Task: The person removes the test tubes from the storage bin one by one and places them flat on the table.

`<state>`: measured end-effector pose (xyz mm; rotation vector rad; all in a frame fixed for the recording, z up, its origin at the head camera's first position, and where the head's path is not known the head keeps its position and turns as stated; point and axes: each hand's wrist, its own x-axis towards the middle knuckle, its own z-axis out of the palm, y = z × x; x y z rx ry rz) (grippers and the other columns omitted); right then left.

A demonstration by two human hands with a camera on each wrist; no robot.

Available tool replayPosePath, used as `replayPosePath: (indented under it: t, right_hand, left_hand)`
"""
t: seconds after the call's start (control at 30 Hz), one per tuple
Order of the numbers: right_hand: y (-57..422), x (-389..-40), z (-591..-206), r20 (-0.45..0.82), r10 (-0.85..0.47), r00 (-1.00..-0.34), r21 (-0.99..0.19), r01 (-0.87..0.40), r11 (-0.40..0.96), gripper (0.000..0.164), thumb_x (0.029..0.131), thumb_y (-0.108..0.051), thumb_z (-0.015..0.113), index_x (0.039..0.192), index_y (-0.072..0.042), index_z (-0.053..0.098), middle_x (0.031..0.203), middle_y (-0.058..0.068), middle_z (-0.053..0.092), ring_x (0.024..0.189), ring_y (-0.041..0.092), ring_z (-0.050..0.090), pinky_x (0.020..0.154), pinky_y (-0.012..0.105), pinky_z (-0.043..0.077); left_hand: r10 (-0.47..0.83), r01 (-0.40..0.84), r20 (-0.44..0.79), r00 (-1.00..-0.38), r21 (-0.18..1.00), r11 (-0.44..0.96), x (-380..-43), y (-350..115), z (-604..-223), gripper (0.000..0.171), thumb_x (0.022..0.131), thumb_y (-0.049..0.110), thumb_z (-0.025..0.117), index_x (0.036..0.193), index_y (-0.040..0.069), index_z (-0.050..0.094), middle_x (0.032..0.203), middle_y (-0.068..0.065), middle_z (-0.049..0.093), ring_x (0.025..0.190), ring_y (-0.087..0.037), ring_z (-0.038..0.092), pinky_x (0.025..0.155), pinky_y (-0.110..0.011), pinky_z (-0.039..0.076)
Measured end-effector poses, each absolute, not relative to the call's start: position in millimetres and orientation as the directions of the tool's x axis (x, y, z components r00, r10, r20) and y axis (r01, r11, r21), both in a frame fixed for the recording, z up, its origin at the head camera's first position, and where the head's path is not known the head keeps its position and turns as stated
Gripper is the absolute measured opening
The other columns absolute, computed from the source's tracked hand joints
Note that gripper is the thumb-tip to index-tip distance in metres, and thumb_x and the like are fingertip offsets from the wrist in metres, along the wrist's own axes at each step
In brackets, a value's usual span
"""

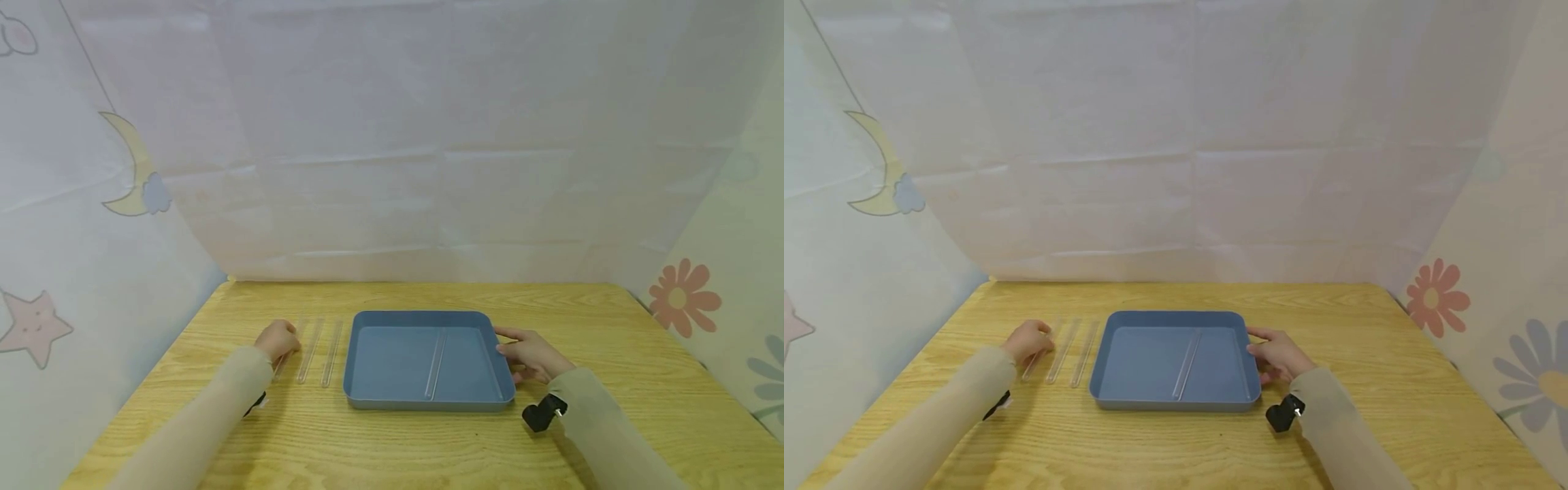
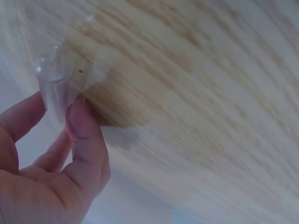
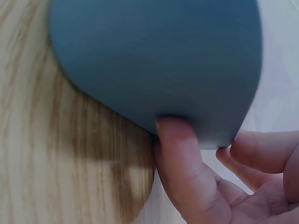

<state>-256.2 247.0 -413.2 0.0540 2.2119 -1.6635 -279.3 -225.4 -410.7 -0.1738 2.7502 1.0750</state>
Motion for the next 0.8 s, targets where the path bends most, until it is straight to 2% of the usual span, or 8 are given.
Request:
replayPosePath:
  t: [0.2, 0.3, 0.37, 0.4, 0.53, 0.67, 0.8]
  right_hand:
    - [247.2, -256.4, -414.3, -0.31, -0.199, -0.93, -0.921, 0.241, 0.306, 0.06, 0.101, -0.006, 0.05, 0.153, 0.002, 0.021, 0.104, 0.015, 0.069, 0.08, 0.023, 0.067, 0.059, 0.039, 0.057]
    - [247.1, -256.3, -414.1, -0.312, -0.197, -0.929, -0.92, 0.244, 0.306, 0.06, 0.101, -0.006, 0.05, 0.153, 0.002, 0.021, 0.102, 0.013, 0.069, 0.08, 0.023, 0.067, 0.059, 0.039, 0.057]
    - [246.9, -256.2, -413.6, -0.314, -0.198, -0.929, -0.92, 0.246, 0.305, 0.06, 0.101, -0.006, 0.05, 0.153, 0.002, 0.021, 0.102, 0.013, 0.069, 0.08, 0.023, 0.067, 0.06, 0.039, 0.057]
    - [246.7, -256.2, -413.4, -0.315, -0.197, -0.928, -0.92, 0.248, 0.303, 0.06, 0.101, -0.006, 0.05, 0.153, 0.002, 0.021, 0.103, 0.013, 0.069, 0.08, 0.023, 0.067, 0.06, 0.04, 0.057]
    - [246.8, -256.0, -412.6, -0.315, -0.192, -0.929, -0.92, 0.25, 0.301, 0.06, 0.101, -0.006, 0.05, 0.152, 0.003, 0.021, 0.102, 0.014, 0.069, 0.08, 0.023, 0.067, 0.06, 0.039, 0.057]
    - [247.6, -255.9, -412.3, -0.312, -0.186, -0.932, -0.919, 0.246, 0.308, 0.059, 0.1, -0.005, 0.05, 0.152, 0.003, 0.022, 0.102, 0.014, 0.069, 0.079, 0.021, 0.067, 0.059, 0.038, 0.057]
    - [247.9, -255.8, -412.6, -0.311, -0.185, -0.932, -0.918, 0.244, 0.312, 0.059, 0.1, -0.004, 0.05, 0.152, 0.003, 0.023, 0.104, 0.015, 0.069, 0.079, 0.021, 0.067, 0.059, 0.037, 0.056]
  left_hand:
    - [-0.047, -0.16, -0.191, -0.98, 0.639, 0.753, -279.0, -225.9, -412.0, 0.043, 0.085, 0.003, 0.065, 0.12, -0.018, 0.05, 0.117, -0.032, 0.056, 0.08, -0.029, 0.055, 0.081, -0.047, 0.051]
    - [-0.05, -0.174, -0.207, -0.977, 0.64, 0.749, -277.9, -226.1, -410.1, 0.046, 0.086, 0.005, 0.065, 0.122, -0.019, 0.047, 0.121, -0.036, 0.053, 0.089, -0.033, 0.055, 0.083, -0.05, 0.051]
    - [-0.054, -0.192, -0.225, -0.973, 0.649, 0.736, -275.5, -226.2, -407.7, 0.049, 0.088, 0.007, 0.063, 0.126, -0.019, 0.044, 0.124, -0.037, 0.05, 0.085, -0.033, 0.055, 0.085, -0.052, 0.05]
    - [-0.055, -0.197, -0.232, -0.971, 0.65, 0.733, -274.1, -226.1, -406.1, 0.053, 0.089, 0.008, 0.063, 0.128, -0.019, 0.041, 0.128, -0.038, 0.047, 0.09, -0.035, 0.056, 0.089, -0.055, 0.048]
    - [-0.046, -0.2, -0.244, -0.969, 0.658, 0.726, -268.4, -226.7, -400.9, 0.054, 0.092, 0.009, 0.06, 0.131, -0.021, 0.038, 0.122, -0.037, 0.052, 0.087, -0.035, 0.059, 0.096, -0.057, 0.043]
    - [-0.034, -0.198, -0.25, -0.968, 0.665, 0.72, -266.1, -228.5, -399.7, 0.053, 0.094, 0.01, 0.057, 0.131, -0.021, 0.037, 0.12, -0.037, 0.052, 0.105, -0.044, 0.056, 0.098, -0.058, 0.042]
    - [-0.038, -0.215, -0.263, -0.964, 0.686, 0.695, -265.4, -231.2, -399.3, 0.051, 0.096, 0.01, 0.055, 0.131, -0.021, 0.036, 0.132, -0.039, 0.042, 0.117, -0.05, 0.047, 0.096, -0.057, 0.043]
